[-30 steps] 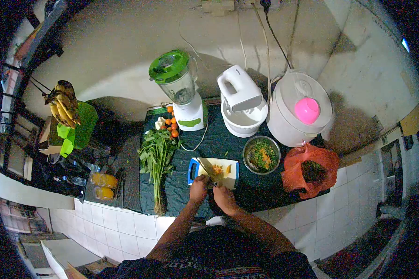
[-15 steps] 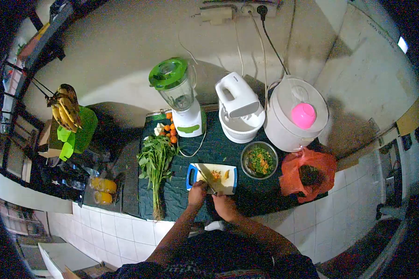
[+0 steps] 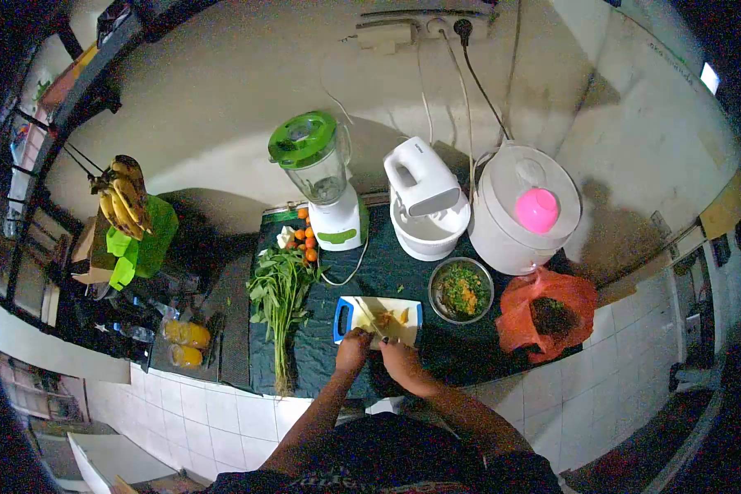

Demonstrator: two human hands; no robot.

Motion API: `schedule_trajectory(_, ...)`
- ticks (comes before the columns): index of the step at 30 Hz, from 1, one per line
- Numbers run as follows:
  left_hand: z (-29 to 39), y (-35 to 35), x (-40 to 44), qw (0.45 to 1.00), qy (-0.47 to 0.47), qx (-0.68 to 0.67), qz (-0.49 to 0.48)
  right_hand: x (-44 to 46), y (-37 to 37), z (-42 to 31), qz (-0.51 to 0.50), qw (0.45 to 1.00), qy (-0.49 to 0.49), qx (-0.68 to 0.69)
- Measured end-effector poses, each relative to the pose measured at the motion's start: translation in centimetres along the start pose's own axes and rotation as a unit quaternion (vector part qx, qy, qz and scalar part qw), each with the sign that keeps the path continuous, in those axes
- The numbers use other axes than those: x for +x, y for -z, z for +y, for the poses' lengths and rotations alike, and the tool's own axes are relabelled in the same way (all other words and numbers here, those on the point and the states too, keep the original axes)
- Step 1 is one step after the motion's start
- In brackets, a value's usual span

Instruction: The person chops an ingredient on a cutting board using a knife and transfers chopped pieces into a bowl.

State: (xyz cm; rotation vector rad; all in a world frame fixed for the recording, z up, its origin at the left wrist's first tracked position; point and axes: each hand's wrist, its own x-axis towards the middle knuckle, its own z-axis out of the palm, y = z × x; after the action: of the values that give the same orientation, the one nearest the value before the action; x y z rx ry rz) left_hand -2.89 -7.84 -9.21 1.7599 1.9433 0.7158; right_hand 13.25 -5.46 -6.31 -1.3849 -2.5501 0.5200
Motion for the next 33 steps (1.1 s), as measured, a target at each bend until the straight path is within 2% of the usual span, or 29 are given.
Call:
schedule_trajectory(1,0.0,0.1,0.0,1.000,-0.010,0.007,0.000,-0.4,0.4,-0.3,0.001,1.000,0.000,-0.001)
schedule_trajectory(4,-0.1,0.2,-0.3,1.000,-0.023,0.020,-0.003,-1.4,1.9,-2.3,-0.050,0.989,-0.110,0.085)
schedule_trajectory(15,0.8,0.9,-0.1,0.999,-0.036,0.016,0.011,-1.1,0.2,-1.9,-0.033,0.989,-0.114,0.086)
schedule_trajectory(17,1.7,1.7,0.1,1.000,0.009,-0.011,-0.003,-0.5,0.0,-1.7,-0.029,0.989,-0.117,0.083)
schedule_trajectory(20,1.7,1.7,0.2,0.999,0.024,-0.049,-0.001,0.2,0.2,-1.6,0.006,0.994,-0.080,0.068)
schedule_trajectory(25,0.9,0.7,0.2,1.000,0.014,-0.008,0.018,0.6,-0.6,-1.5,-0.046,0.990,-0.120,0.065)
schedule_trajectory(29,0.6,0.8,0.0,1.000,0.016,-0.005,0.010,0.4,-1.0,-1.2,-0.030,0.991,-0.108,0.074)
schedule_trajectory(31,0.8,1.0,0.0,1.000,0.018,-0.004,0.007,0.4,-1.5,-1.2,0.001,0.995,-0.095,0.023)
schedule_trajectory(33,0.4,0.7,0.1,1.000,0.019,-0.003,0.005,0.3,-1.0,-1.1,-0.018,0.994,-0.101,0.037)
